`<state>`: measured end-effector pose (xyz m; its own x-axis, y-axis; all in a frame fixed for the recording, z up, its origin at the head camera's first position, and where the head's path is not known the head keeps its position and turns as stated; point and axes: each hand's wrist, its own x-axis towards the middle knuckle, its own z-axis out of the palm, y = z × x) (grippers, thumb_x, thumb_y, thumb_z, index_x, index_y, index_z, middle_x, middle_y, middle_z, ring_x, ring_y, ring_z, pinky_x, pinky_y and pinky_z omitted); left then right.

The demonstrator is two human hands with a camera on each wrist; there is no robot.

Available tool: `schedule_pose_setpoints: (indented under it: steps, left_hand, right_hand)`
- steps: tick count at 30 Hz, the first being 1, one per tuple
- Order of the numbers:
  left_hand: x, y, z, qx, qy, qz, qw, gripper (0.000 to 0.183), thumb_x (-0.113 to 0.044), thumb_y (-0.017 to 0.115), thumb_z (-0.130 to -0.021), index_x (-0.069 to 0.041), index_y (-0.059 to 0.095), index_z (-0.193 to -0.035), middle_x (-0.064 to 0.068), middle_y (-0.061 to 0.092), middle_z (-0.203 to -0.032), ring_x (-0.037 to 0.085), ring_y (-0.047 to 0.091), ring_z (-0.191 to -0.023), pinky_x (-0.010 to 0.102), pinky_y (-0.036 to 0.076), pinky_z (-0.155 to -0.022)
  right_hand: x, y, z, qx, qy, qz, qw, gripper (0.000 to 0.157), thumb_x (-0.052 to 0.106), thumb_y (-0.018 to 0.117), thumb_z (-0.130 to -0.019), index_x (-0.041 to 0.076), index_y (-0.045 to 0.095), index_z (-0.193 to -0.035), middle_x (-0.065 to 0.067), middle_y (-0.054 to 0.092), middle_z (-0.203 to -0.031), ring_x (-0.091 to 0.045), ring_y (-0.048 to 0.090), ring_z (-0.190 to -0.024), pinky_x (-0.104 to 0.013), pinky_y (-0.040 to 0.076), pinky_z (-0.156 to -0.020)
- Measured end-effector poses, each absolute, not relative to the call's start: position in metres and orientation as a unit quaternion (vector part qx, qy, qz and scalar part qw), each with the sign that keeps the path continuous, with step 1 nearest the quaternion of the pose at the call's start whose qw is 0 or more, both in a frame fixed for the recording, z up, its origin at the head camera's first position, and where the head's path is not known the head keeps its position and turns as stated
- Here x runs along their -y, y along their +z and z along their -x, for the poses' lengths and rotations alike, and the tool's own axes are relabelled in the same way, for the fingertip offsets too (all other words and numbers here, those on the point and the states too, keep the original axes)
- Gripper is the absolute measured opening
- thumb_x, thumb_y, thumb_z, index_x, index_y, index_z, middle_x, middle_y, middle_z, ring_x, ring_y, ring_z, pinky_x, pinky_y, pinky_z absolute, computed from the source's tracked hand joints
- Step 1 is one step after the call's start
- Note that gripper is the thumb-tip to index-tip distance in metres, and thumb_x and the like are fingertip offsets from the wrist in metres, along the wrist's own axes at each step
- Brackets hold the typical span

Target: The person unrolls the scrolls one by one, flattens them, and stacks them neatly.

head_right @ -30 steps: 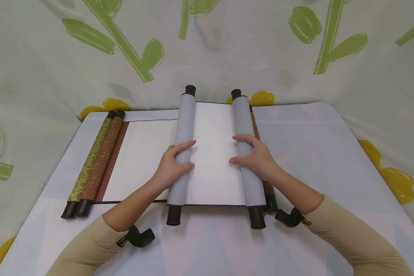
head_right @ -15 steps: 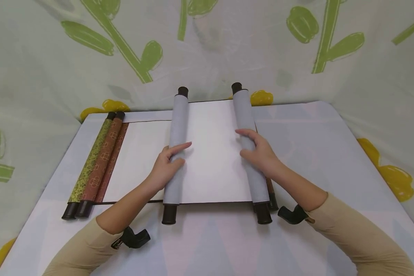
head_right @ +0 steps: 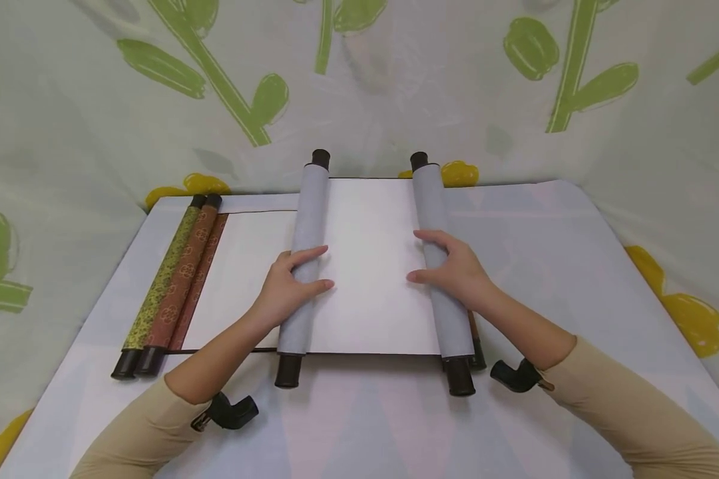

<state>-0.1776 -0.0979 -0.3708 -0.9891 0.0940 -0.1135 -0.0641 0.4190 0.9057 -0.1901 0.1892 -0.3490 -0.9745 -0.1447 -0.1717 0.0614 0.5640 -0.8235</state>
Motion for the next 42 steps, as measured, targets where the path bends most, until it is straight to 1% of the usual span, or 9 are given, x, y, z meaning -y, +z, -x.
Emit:
schedule_pose_setpoints:
  steps: [6, 11, 14, 18, 24, 26, 28, 31, 42]
  left_hand:
    - [0.102, -0.37, 0.178, -0.838, 0.54, -0.006, 0.07, 0.047, -0.014, 0.065, -0.079, -0.035, 0.057, -0.121, 0.011, 0.035, -0.126, 0.028, 0.039, -0.113, 0.045, 0.039, -0.086]
    - [0.103, -0.371, 0.176, -0.833, 0.547, -0.01, 0.077, 0.046, -0.01, 0.057, -0.083, -0.034, 0.056, -0.123, 0.013, 0.033, -0.127, 0.028, 0.035, -0.116, 0.047, 0.036, -0.09]
    - [0.104, -0.371, 0.174, -0.831, 0.551, -0.01, 0.074, 0.046, -0.008, 0.054, -0.084, -0.033, 0.056, -0.122, 0.013, 0.032, -0.128, 0.028, 0.035, -0.115, 0.046, 0.036, -0.089]
    - [0.106, -0.37, 0.172, -0.83, 0.554, -0.014, 0.064, 0.046, -0.006, 0.049, -0.084, -0.03, 0.058, -0.122, 0.013, 0.034, -0.125, 0.028, 0.037, -0.109, 0.041, 0.036, -0.086]
    - [0.107, -0.372, 0.173, -0.829, 0.554, -0.015, 0.068, 0.043, -0.008, 0.049, -0.085, -0.029, 0.057, -0.123, 0.014, 0.034, -0.124, 0.028, 0.036, -0.109, 0.04, 0.035, -0.087]
    - [0.107, -0.372, 0.175, -0.836, 0.545, -0.014, 0.065, 0.041, -0.013, 0.056, -0.085, -0.03, 0.058, -0.122, 0.013, 0.035, -0.124, 0.028, 0.037, -0.112, 0.042, 0.036, -0.088]
    - [0.107, -0.372, 0.178, -0.844, 0.533, -0.013, 0.062, 0.041, -0.019, 0.064, -0.082, -0.032, 0.059, -0.12, 0.012, 0.038, -0.123, 0.027, 0.039, -0.113, 0.044, 0.038, -0.088]
    - [0.107, -0.371, 0.182, -0.855, 0.516, -0.01, 0.058, 0.045, -0.023, 0.072, -0.076, -0.034, 0.06, -0.118, 0.011, 0.041, -0.119, 0.028, 0.042, -0.11, 0.044, 0.041, -0.084]
    - [0.114, -0.372, 0.185, -0.857, 0.511, -0.013, 0.063, 0.047, -0.007, 0.05, -0.081, -0.03, 0.059, -0.121, 0.013, 0.04, -0.119, 0.027, 0.038, -0.109, 0.045, 0.037, -0.085]
  right_hand:
    - [-0.189, -0.346, 0.189, -0.877, -0.473, 0.024, 0.088, 0.075, 0.015, 0.077, -0.07, 0.02, 0.042, -0.136, -0.01, 0.031, -0.145, -0.033, 0.031, -0.124, -0.052, 0.031, -0.094]
    - [-0.19, -0.346, 0.189, -0.873, -0.48, 0.035, 0.084, 0.07, 0.001, 0.063, -0.076, 0.018, 0.039, -0.139, -0.011, 0.029, -0.146, -0.032, 0.029, -0.126, -0.05, 0.029, -0.096]
    - [-0.193, -0.346, 0.19, -0.887, -0.45, 0.052, 0.083, 0.067, -0.001, 0.052, -0.079, 0.018, 0.035, -0.141, -0.016, 0.028, -0.146, -0.033, 0.027, -0.128, -0.052, 0.027, -0.097]
    - [-0.198, -0.347, 0.19, -0.904, -0.416, 0.074, 0.068, 0.061, -0.001, 0.043, -0.082, 0.014, 0.036, -0.14, -0.02, 0.031, -0.142, -0.033, 0.031, -0.12, -0.048, 0.031, -0.087]
    - [-0.2, -0.347, 0.19, -0.904, -0.416, 0.071, 0.063, 0.057, 0.001, 0.044, -0.083, 0.014, 0.039, -0.138, -0.018, 0.034, -0.14, -0.031, 0.035, -0.103, -0.035, 0.033, -0.066]
    - [-0.2, -0.347, 0.191, -0.907, -0.413, 0.058, 0.062, 0.054, 0.007, 0.051, -0.085, 0.016, 0.04, -0.137, -0.017, 0.034, -0.141, -0.033, 0.037, -0.11, -0.039, 0.039, -0.07]
    - [-0.202, -0.348, 0.191, -0.906, -0.416, 0.04, 0.066, 0.055, 0.014, 0.06, -0.085, 0.017, 0.041, -0.137, -0.016, 0.033, -0.143, -0.036, 0.036, -0.119, -0.047, 0.04, -0.081]
    - [-0.205, -0.348, 0.192, -0.901, -0.427, 0.028, 0.071, 0.063, 0.023, 0.069, -0.08, 0.017, 0.042, -0.136, -0.015, 0.028, -0.146, -0.037, 0.024, -0.133, -0.057, 0.026, -0.098]
    - [-0.209, -0.345, 0.192, -0.881, -0.464, 0.053, 0.067, 0.054, 0.003, 0.056, -0.084, 0.013, 0.041, -0.136, -0.014, 0.027, -0.146, -0.033, 0.021, -0.134, -0.055, 0.023, -0.1]
